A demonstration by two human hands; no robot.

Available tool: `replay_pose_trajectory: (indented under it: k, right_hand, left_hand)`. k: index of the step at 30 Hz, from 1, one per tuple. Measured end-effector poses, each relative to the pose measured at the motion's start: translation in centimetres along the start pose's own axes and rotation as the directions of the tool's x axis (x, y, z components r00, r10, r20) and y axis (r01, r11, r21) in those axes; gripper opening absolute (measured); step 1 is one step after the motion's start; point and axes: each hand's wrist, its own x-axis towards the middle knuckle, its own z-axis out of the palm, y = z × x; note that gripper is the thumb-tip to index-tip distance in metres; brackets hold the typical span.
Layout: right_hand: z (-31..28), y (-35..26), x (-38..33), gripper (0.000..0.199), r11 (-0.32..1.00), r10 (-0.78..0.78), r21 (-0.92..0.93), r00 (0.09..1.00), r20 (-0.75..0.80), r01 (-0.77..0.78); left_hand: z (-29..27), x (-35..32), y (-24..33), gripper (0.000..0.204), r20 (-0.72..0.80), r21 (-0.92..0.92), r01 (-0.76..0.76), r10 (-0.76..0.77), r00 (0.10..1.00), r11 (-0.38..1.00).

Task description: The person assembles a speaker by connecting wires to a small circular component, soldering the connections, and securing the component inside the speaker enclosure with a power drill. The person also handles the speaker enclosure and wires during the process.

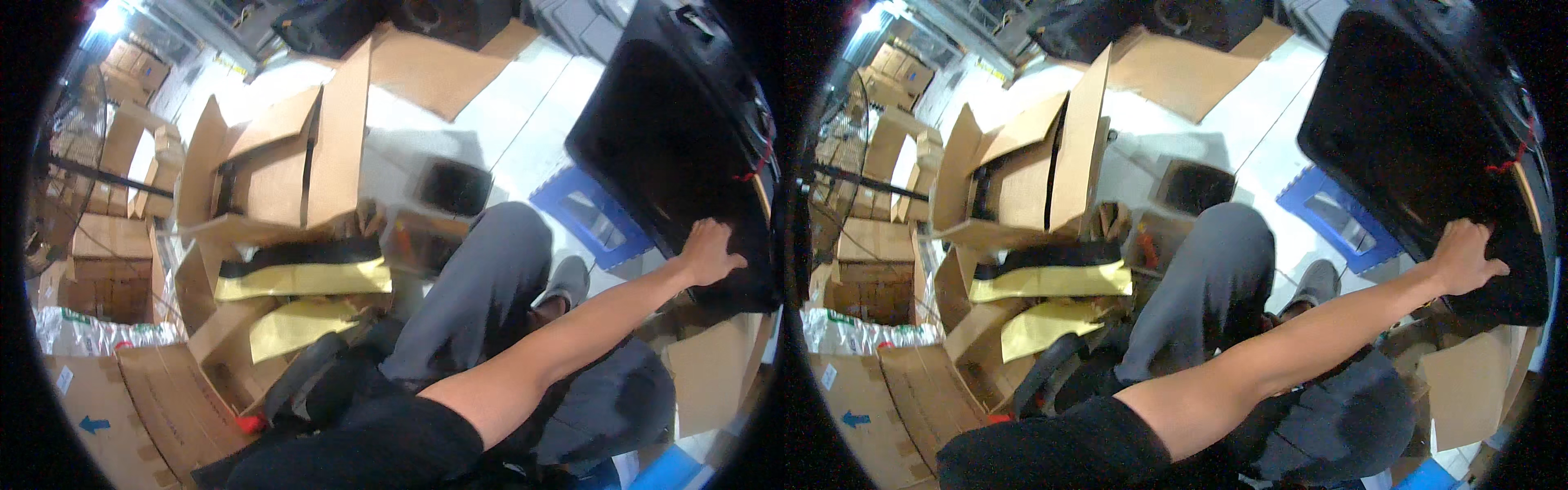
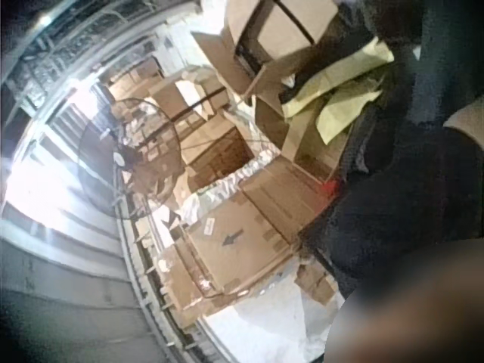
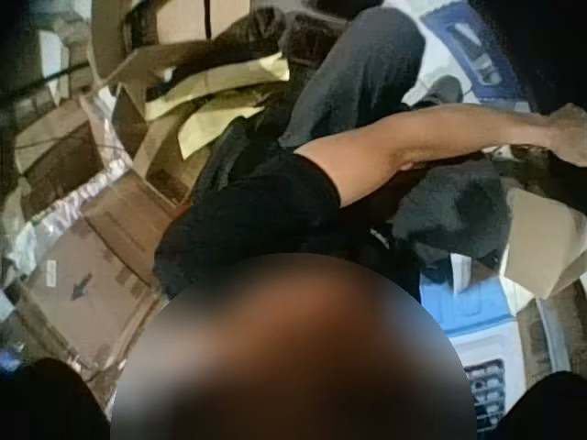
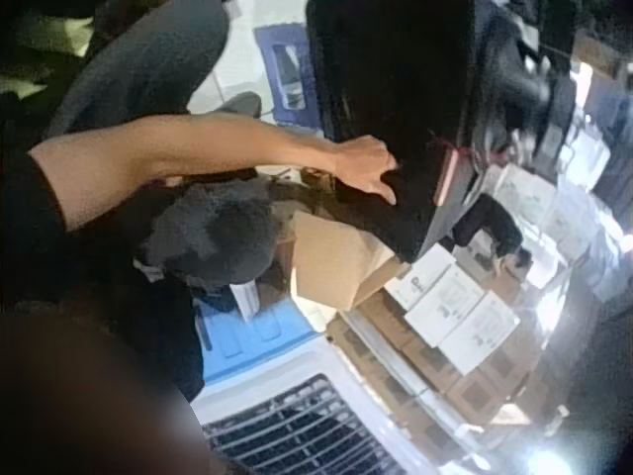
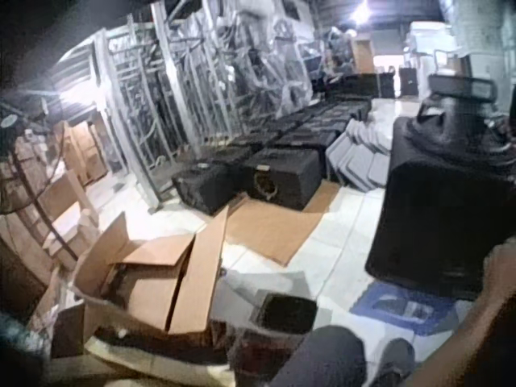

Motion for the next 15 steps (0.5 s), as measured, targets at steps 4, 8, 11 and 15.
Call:
replay_pose_trajectory:
  k: [4,8,11,15]
  right_hand:
    - [-0.5,0.3,1.2,0.022,0.999,-0.033,0.019,0.999,0.009,0.033]
    - [-0.4,0.8,2.7,0.022,0.996,-0.055,0.07,0.998,0.002,0.055]
    - [-0.2,1.2,3.7,0.022,0.995,-0.059,0.087,0.998,0.017,0.057]
    - [1.1,1.5,3.9,0.022,0.994,-0.046,0.1,0.998,0.04,0.042]
  left_hand:
    - [-0.9,-0.4,0.3,0.067,0.086,0.05,0.043,-0.047,0.995,0.998]
    - [-1.6,-0.1,0.1,0.069,0.085,0.063,-0.023,0.018,0.996,0.998]
    - [-2.2,0.3,-0.2,0.073,0.154,0.07,0.004,-0.015,0.988,0.998]
    - [-2.4,-0.7,0.5,0.076,0.048,0.091,-0.021,0.017,0.999,0.996]
